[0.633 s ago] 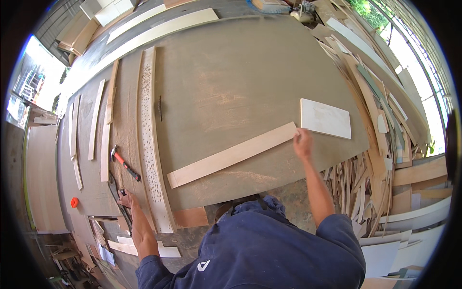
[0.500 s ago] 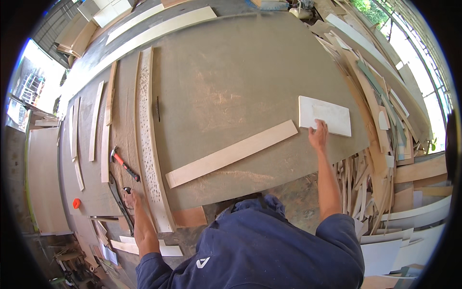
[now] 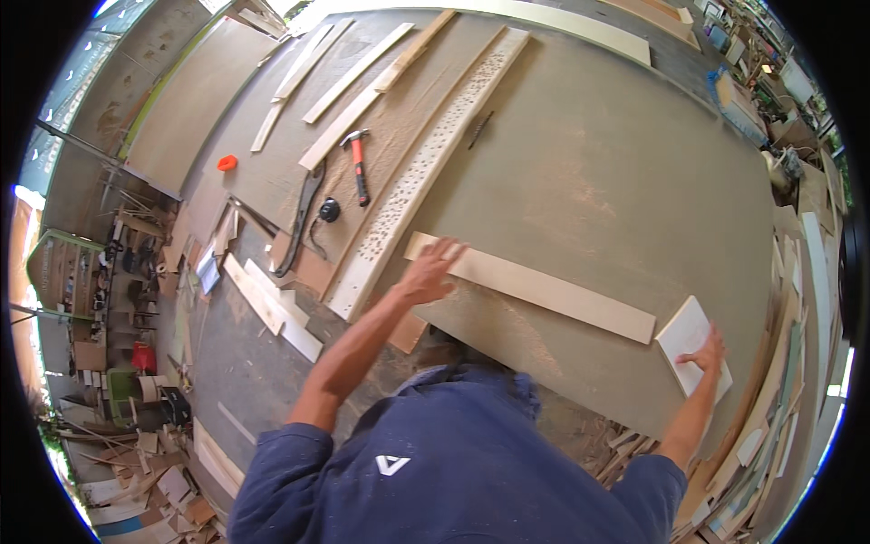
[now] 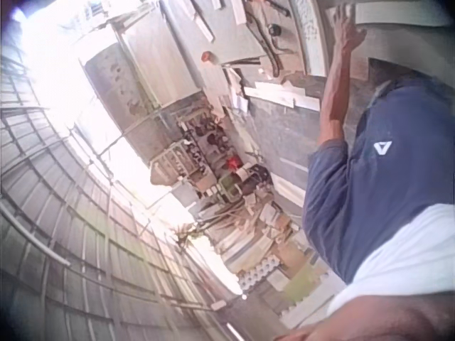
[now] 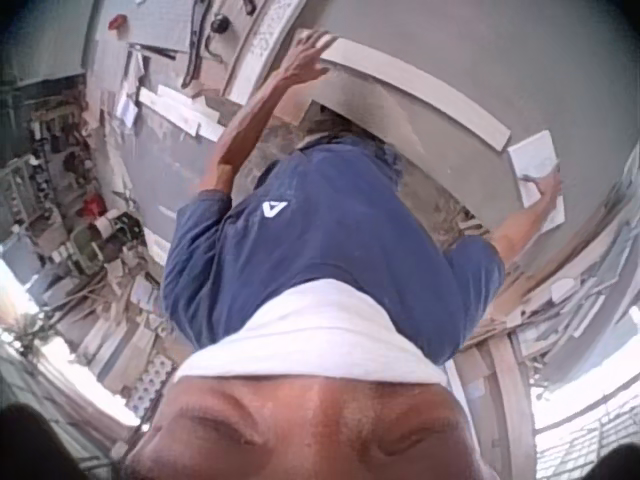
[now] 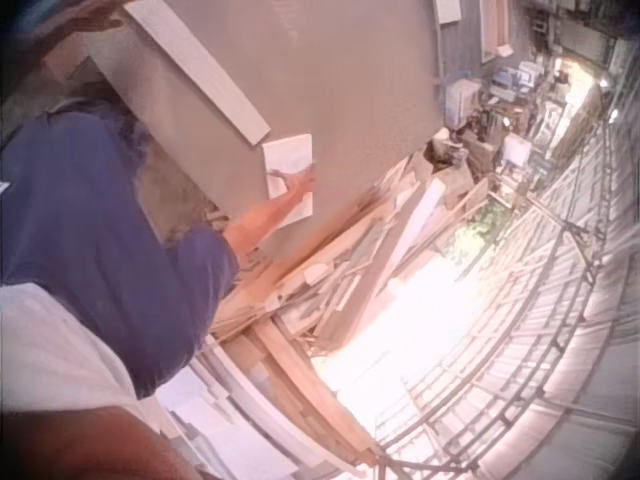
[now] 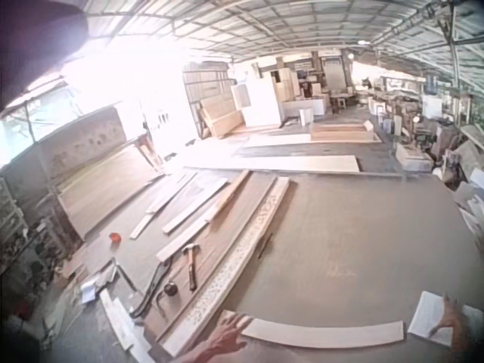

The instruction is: The person uses a hammer to tap a long perforated wooden strip on a workbench. They then pick up a white rectangular board and various wooden pieces, arranging them on the table to form a layout.

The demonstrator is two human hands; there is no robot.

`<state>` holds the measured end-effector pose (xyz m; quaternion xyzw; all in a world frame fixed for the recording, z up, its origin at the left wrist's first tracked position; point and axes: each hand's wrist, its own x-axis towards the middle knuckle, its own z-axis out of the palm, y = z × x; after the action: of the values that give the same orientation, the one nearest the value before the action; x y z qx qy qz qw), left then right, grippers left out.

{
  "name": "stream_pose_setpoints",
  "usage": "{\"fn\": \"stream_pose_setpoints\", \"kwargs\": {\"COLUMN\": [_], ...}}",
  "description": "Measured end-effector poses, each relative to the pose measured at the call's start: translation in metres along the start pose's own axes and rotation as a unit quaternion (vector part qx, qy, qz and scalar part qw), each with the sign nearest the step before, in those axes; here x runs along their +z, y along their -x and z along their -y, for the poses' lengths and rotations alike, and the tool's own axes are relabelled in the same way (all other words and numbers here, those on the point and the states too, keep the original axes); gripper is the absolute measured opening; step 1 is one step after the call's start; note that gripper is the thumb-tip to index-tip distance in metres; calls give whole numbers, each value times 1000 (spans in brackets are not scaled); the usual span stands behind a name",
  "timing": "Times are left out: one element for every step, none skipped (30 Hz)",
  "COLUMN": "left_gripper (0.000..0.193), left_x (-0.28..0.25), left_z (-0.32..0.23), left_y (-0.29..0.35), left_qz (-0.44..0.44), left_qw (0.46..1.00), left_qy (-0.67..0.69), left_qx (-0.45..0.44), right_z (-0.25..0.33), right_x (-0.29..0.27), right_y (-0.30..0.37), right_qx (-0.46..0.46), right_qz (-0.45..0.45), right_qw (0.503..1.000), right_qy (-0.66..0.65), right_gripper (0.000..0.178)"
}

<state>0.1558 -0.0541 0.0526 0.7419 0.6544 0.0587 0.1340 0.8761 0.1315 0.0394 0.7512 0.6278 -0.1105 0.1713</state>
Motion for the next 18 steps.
{"fn": "stream_pose_setpoints", "kwargs": {"left_gripper": [97,95,93,91,89,87,85,81,81,81,81,79,78,77,76,76,75,75], "left_x": [10,13,16,19,21,24,23,20,19,19,21,20,16,13,11,14,16,17], "left_z": [-3,-6,-9,-11,-10,-6,-6,-3,3,11,18,25,30,34,37,35,36,38], "left_y": [-3,-9,-19,-28,-38,-46,-53,-59,-70,-80,-90,-100,-112,-125,-139,-153,-166,-175], "left_qz": [13,35,56,75,76,78,84,92,83,75,68,46,45,44,43,25,23,23], "left_qw": [1000,999,998,996,994,991,988,988,989,989,990,991,991,991,990,991,992,993], "left_qy": [-13,-13,-10,-6,-28,-51,-73,-70,-62,-55,-47,-41,-33,-25,-13,-15,-11,-8], "left_qx": [3,15,32,53,72,91,111,102,108,113,118,118,122,126,133,129,125,116], "right_z": [7,7,2,-16,-42,-60,-70,-80,-89,-92,-95,-86,-67,-41,-25,-22,-10,18], "right_x": [-8,-20,-26,-18,-8,2,8,14,17,16,15,10,2,-11,-19,-12,3,8], "right_y": [8,18,27,31,37,44,56,69,83,97,113,131,153,179,201,215,223,234], "right_qx": [6,19,39,41,47,51,44,38,32,50,69,86,97,106,114,184,188,182], "right_qz": [-2,-7,-15,-56,-99,-142,-176,-210,-247,-272,-298,-322,-340,-357,-375,-342,-334,-303], "right_qw": [1000,1000,999,995,985,971,962,953,941,930,917,903,864,818,763,727,661,602], "right_qy": [-7,-14,-18,-76,-133,-188,-202,-215,-228,-243,-257,-272,-358,-439,-513,-567,-645,-716], "right_gripper": [156,148,140,128,117,106,94,84,76,72,69,67,66,65,65,59,57,56]}}
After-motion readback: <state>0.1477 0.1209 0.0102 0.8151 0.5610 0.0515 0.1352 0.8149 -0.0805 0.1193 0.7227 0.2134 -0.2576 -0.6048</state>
